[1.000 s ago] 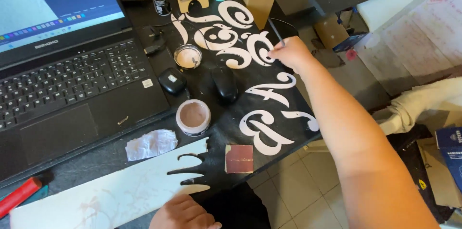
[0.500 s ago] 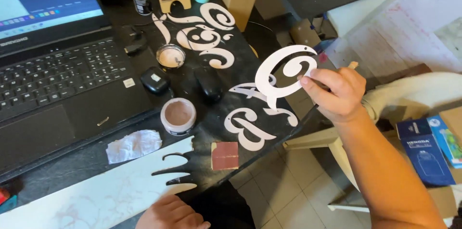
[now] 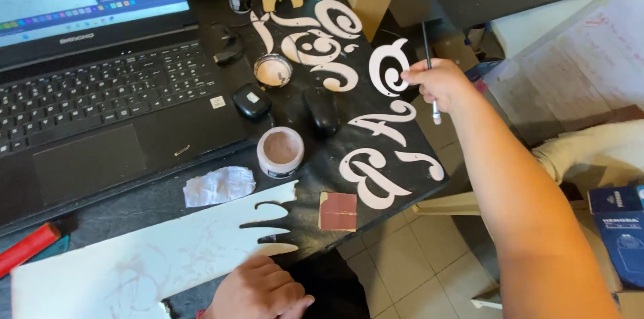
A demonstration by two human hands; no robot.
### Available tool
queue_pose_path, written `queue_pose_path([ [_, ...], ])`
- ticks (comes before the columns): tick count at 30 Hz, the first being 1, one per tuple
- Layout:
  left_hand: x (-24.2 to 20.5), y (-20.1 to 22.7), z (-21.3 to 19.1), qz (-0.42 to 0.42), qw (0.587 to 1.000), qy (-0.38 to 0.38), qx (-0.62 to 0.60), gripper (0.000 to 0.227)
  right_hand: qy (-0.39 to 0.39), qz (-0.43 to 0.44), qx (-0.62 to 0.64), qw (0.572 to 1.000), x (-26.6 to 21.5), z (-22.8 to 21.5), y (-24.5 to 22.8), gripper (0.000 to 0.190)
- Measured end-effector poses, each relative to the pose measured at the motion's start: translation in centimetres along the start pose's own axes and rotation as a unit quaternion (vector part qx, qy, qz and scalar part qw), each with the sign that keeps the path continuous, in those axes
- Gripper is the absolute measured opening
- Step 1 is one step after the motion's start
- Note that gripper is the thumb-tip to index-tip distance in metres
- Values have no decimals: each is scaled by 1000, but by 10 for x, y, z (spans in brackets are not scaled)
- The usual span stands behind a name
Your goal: The person paints a wooden letter 'F' with a light-colored paint using a brush, holding the letter in their left hand and applying paint to the curves and edges. They dip the brush into a container of paint and continue painting the letter, then place it on the table with other painted letters.
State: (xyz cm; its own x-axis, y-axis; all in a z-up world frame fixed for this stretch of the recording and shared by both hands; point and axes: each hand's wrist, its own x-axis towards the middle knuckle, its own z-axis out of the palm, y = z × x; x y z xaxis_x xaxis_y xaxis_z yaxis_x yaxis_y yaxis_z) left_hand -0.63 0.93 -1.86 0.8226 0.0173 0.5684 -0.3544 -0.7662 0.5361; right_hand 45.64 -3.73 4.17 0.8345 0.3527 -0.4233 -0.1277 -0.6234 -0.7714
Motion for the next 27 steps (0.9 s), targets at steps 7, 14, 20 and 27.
queue_pose_path([
  [7,-6,-8,2,-7,999,-44,-15,33,69,-130,-385,911,-12,18,-24,31],
  [14,-5,-10,1,-18,997,-47,-54,31,-42,-252,-526,811,-47,86,-60,54],
  [20,-7,-7,-1,-21,999,-16,-42,35,-49,-196,-453,868,-38,84,-61,37],
  [27,-8,-9,2,2,999,4,-45,36,127,-601,-397,682,-51,19,-10,5],
])
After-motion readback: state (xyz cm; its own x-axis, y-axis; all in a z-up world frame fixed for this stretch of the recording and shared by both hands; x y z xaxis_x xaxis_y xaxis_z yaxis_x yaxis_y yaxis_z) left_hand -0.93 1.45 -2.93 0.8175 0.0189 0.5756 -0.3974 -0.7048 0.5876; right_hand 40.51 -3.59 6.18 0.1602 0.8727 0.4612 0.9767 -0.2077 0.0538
